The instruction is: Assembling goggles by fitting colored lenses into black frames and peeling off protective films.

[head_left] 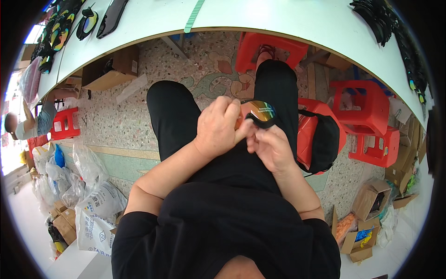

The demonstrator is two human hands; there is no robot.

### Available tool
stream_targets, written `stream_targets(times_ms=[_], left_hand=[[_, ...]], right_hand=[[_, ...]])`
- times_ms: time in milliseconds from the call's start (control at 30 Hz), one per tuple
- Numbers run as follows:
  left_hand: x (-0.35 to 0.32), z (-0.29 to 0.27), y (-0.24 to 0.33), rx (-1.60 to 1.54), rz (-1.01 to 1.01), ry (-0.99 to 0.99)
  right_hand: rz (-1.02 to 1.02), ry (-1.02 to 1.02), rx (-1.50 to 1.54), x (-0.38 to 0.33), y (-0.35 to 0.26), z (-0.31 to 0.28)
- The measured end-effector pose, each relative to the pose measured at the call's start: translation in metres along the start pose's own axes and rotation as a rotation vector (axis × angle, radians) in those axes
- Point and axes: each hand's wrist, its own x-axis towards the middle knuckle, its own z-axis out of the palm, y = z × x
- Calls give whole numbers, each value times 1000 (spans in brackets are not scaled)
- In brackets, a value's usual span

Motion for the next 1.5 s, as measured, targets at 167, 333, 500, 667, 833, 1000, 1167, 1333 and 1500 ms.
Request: stream_targets(times_ms=[167,333,500,667,833,1000,1167,1333,1500], left_hand=[[4,-10,-8,-89,-31,-73],[7,-14,-1,-189,-40,-214],[7,-17,2,-172,-31,-305],[7,-19,3,-64,129,-271],[4,-16,5,-7,114,-321],[9,-22,6,29,136,-318],[13,-11,-1,-11,143,-347],[13,-8,-23,-136,144,-250],[2,1,-20,-323,55,-163]], right_hand=[[-445,-19,-707,-18,-24,-37],[-652,-109,-1272,-3,-63,-29],[-482,-362,-1225,19,-63,-43],[-920,-181,-1147,23,-21,-38],[-1077,-15,-1234,30,-2,-38],[-967,-133,-1154,27,-17,-34],[-994,59,-1139,37,4,-42],[-970,-177,-1193,32,-22,-39],[-970,-146,-1311,21,-16,-35]])
